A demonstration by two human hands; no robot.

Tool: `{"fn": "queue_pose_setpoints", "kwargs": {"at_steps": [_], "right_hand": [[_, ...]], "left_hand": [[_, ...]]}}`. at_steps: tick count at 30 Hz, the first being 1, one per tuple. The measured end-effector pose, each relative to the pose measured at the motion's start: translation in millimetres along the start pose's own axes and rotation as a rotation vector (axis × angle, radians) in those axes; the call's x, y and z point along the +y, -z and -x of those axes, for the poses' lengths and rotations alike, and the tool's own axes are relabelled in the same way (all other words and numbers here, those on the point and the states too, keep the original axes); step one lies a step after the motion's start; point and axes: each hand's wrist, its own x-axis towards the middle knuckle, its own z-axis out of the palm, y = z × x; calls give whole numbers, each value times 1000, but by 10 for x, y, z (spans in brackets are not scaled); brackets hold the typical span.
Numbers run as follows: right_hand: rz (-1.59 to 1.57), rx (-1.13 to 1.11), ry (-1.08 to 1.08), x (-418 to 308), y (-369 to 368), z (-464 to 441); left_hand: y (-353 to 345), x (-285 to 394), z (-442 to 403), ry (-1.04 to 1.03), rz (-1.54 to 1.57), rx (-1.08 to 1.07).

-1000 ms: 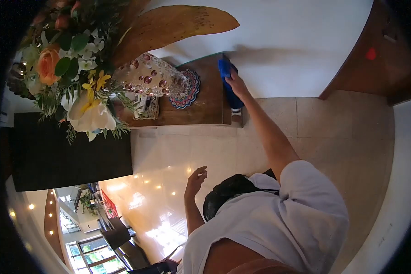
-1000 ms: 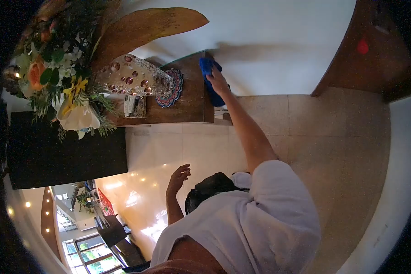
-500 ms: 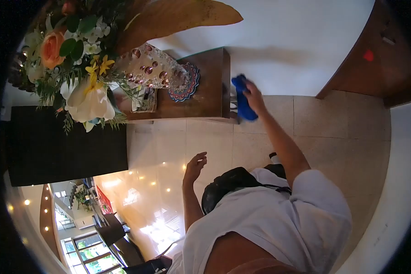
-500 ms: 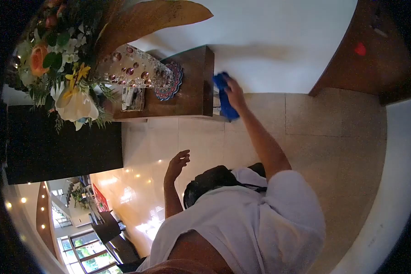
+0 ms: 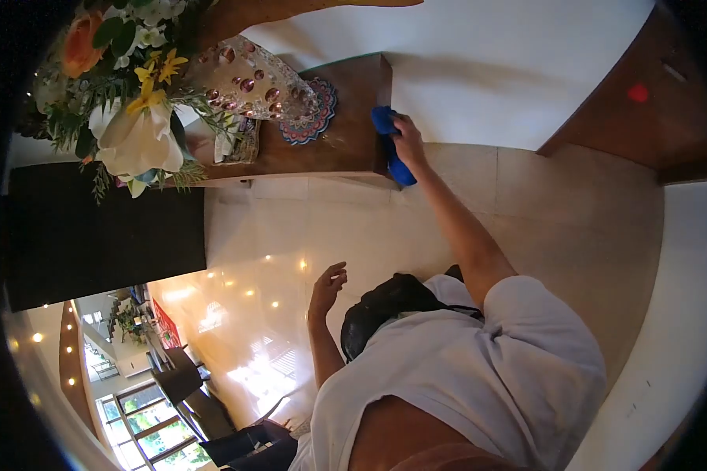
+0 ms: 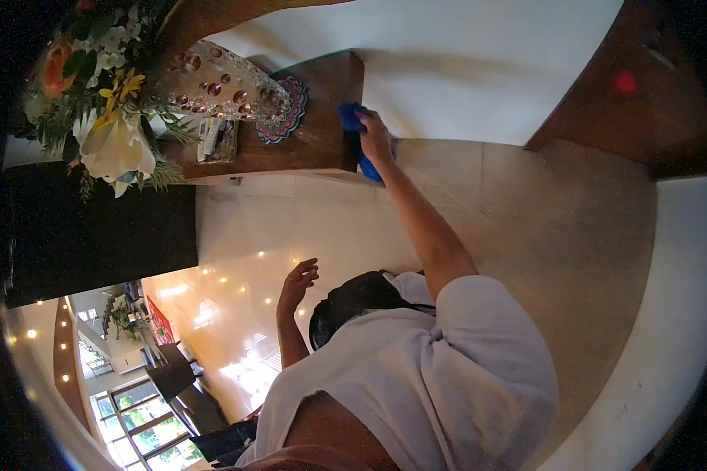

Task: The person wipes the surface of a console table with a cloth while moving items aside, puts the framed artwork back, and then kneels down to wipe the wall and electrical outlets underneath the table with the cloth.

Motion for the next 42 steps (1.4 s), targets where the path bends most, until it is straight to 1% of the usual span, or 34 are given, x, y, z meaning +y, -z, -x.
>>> {"fn": "queue_pose_setpoints", "kwargs": {"at_steps": [2, 4, 5, 6, 7, 8, 9, 10, 12, 13, 14, 17, 19, 21, 22, 24, 28, 31, 32, 34, 36, 38, 40, 41, 42], "right_hand": [[27, -27, 2, 57, -20, 196], [-14, -129, -167, 69, -34, 358], [16, -128, -126, 133, -67, 486], [-74, -160, -254, 197, -120, 553], [-79, -179, -182, 111, -37, 590], [-137, -175, -232, 14, 9, 663], [40, -191, -162, -112, 101, 723], [-54, -194, -98, 100, 26, 799], [100, -402, -179, -96, 262, 833], [149, -445, -96, -38, 330, 888], [200, -491, -21, 30, 382, 947], [195, -407, 87, -143, 800, 1192], [236, -347, 12, -86, 1081, 1445], [332, -377, -87, -64, 1345, 1661], [311, -364, -133, -54, 1450, 1764], [267, -342, -233, -49, 1622, 1967], [77, -343, -480, -529, 1721, 2294], [-89, -408, -459, -812, 1445, 2570], [91, -423, -377, -895, 1346, 2622], [87, -575, -180, -923, 1145, 2701], [127, -741, 28, -977, 942, 2770], [132, -875, 50, -1407, 800, 2808], [97, -946, 91, -1735, 697, 2828], [81, -944, 128, -1929, 676, 2850], [43, -935, 135, -2022, 668, 2841]], "left_hand": [[-53, -23, -8, -10, 1, 2], [-97, -120, -144, -66, -12, 14], [-123, -175, -190, -91, 7, 6], [-156, -227, -244, -126, 25, 0], [-180, -165, -288, -126, 0, -12], [-209, -89, -271, -117, -27, -27], [-224, -60, -287, -132, 8, -59], [-236, -17, -324, -142, 42, -100], [-265, 82, -440, -192, 13, -115], [-297, 152, -492, -210, -1, -126], [-324, 245, -526, -271, 6, -125], [-285, 387, -500, -406, 12, -132], [-221, 412, -514, -462, 6, -162], [-151, 268, -505, -524, 68, -180], [-122, 177, -489, -548, 100, -189], [-106, -11, -442, -520, 98, -171], [-140, -347, -303, -476, 132, -193], [-186, -461, -49, -494, 181, -168], [-188, -490, -29, -513, 185, -197], [-201, -517, 7, -550, 198, -253], [-231, -472, 160, -514, 298, -269], [-235, -351, 379, -498, 442, -310], [-222, -265, 588, -482, 606, -387], [-262, -276, 570, -580, 696, -416], [-259, -246, 590, -620, 709, -345]]}}
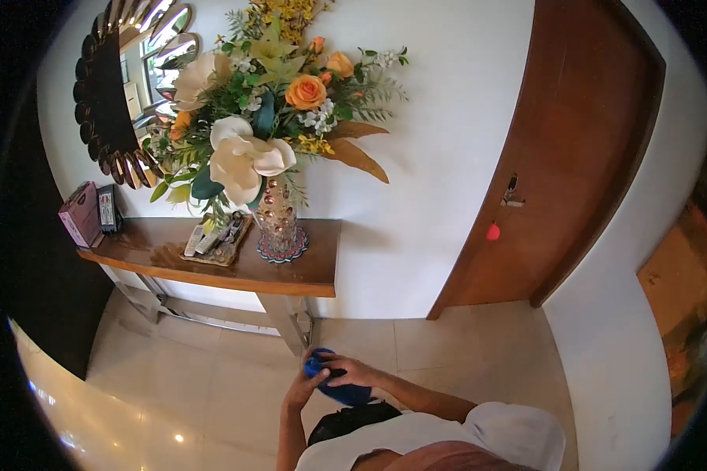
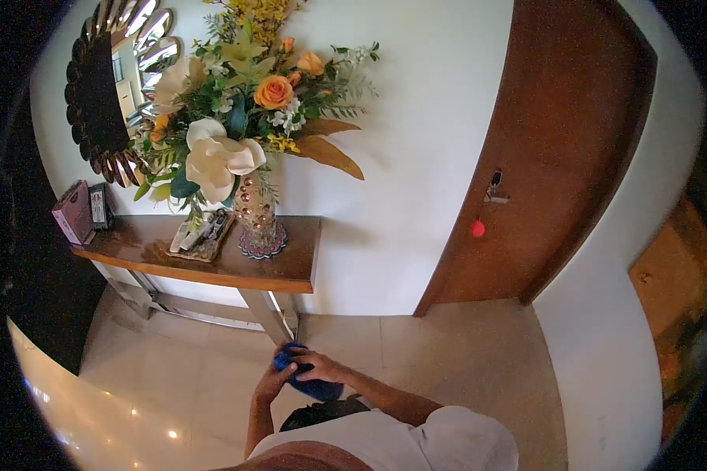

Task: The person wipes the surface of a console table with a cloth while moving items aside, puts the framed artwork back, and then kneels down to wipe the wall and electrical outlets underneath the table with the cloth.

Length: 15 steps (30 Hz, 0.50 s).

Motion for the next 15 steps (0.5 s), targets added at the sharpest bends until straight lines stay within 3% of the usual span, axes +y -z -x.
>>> {"fn": "queue_pose_setpoints", "kwargs": {"at_steps": [3, 6, 10, 11, 14, 15], "right_hand": [[-113, 44, 72, -204, 115, -67], [-756, 184, -237, -530, 355, -96], [-329, 324, -199, -421, 471, -153], [-529, 307, -203, -450, 463, -136], [-707, 24, -124, -217, 398, -135], [-647, 20, -198, -307, 397, -98]], "left_hand": [[-52, 201, 2, -162, -3, 128], [45, 368, 8, -184, 118, 217], [-20, 734, 107, -179, 209, 159], [-15, 741, 92, -188, 101, 150], [-108, 867, 136, -167, 24, 11], [-89, 831, 118, -192, -44, -9]]}}
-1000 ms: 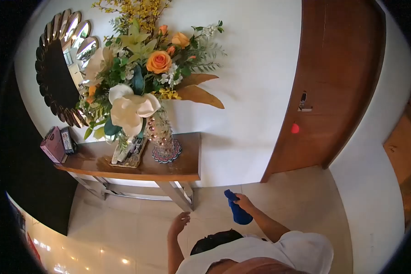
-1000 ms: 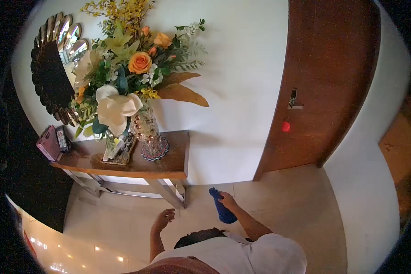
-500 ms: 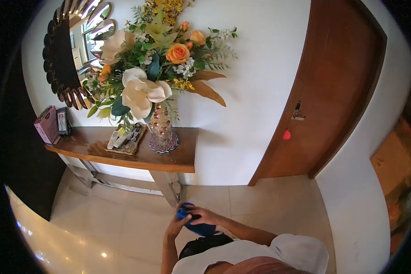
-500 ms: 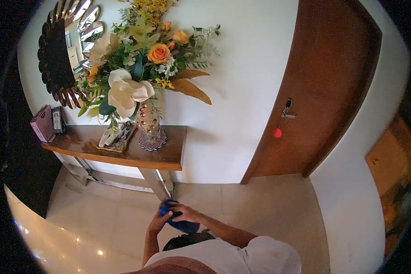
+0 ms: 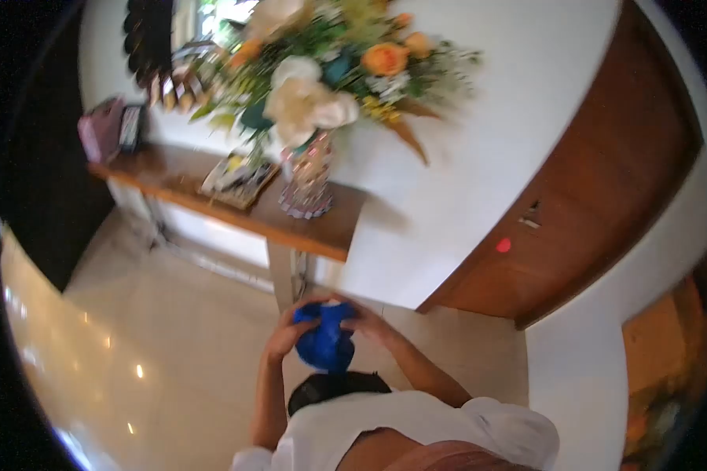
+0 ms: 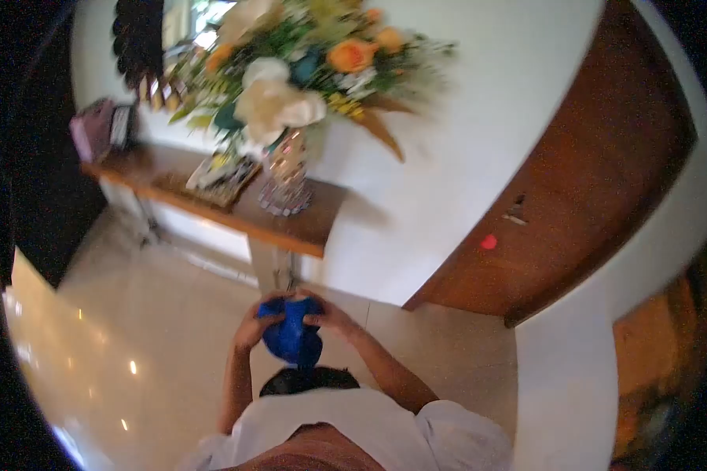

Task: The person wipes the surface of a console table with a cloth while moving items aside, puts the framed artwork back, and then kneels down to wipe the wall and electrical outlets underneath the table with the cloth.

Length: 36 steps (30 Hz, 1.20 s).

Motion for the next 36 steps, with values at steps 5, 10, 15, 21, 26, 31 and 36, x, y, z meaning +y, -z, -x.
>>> {"fn": "queue_pose_setpoints", "kwargs": {"at_steps": [5, 10, 15, 21, 26, 31, 36], "right_hand": [[448, 293, -136, -39, 96, 53], [688, 320, 180, -221, 0, 70], [708, 242, 116, -375, -238, 16], [861, 89, 82, -491, -536, -49], [1040, 35, 334, -531, -706, -65], [868, 201, 136, -478, -806, -13], [781, 218, 200, -453, -997, -8]], "left_hand": [[262, -176, 134, -96, -322, 54], [398, -235, 415, -67, -354, 82], [500, -428, 621, -74, -401, 195], [631, -556, 909, -7, -525, 383], [578, -583, 1149, -174, -411, 558], [661, -552, 1377, -141, -570, 418], [723, -703, 1544, -72, -755, 518]]}}
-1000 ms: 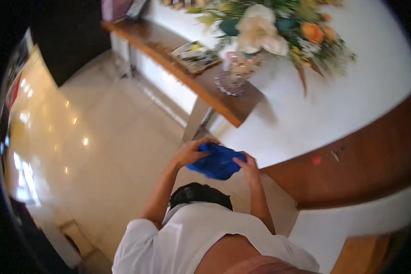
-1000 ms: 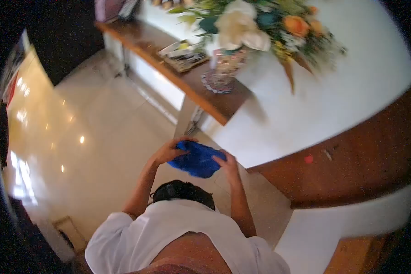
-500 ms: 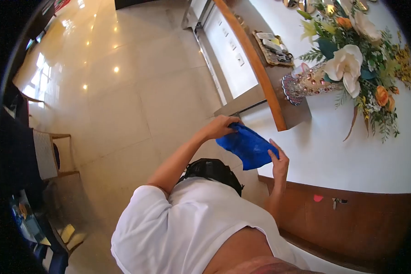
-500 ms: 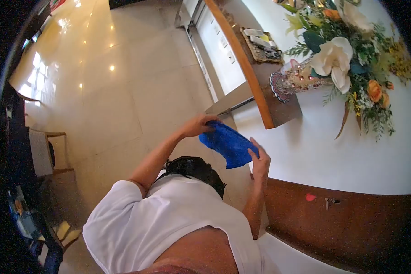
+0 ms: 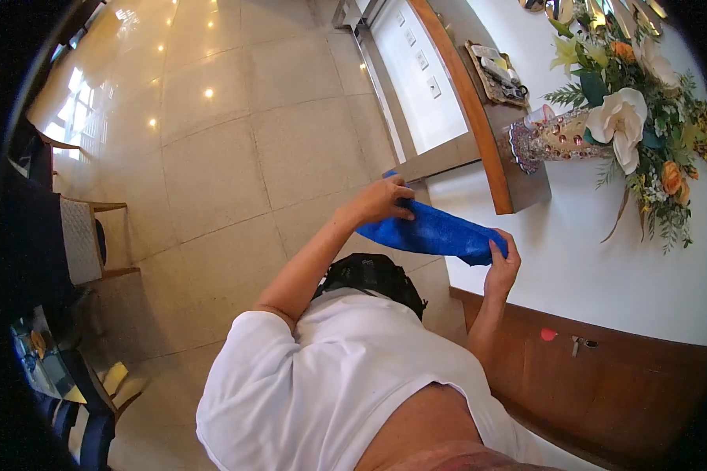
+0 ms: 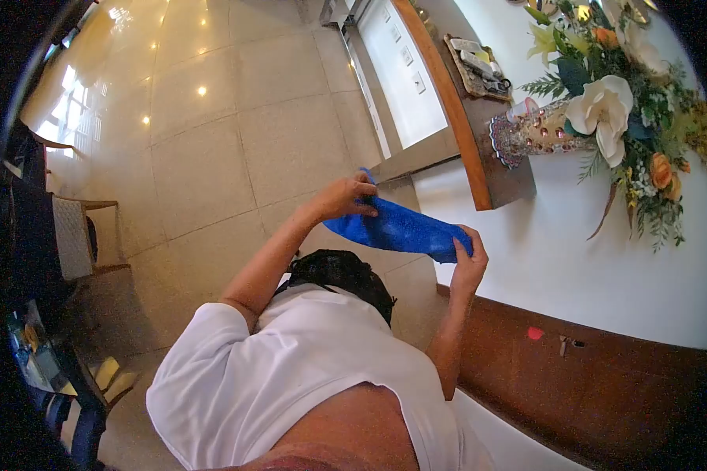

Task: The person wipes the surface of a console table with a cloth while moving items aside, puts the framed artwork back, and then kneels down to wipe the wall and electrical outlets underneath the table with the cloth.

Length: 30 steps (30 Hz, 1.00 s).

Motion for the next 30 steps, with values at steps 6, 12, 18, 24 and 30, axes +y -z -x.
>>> {"fn": "queue_pose_setpoints", "kwargs": {"at_steps": [6, 12, 18, 24, 30], "right_hand": [[-171, -159, 19, -131, -77, 139], [-104, -276, 215, -493, 29, 302], [-42, -397, 183, -587, 111, 534], [-6, -377, 40, -313, 177, 869], [59, -423, 101, -198, 309, 1054]], "left_hand": [[-190, -371, 126, 28, -110, -2], [-432, -847, 229, 61, -38, 8], [-429, -877, 260, 145, -41, 40], [-319, -868, 159, 264, -181, 139], [-325, -698, 100, 168, 279, 191]]}}
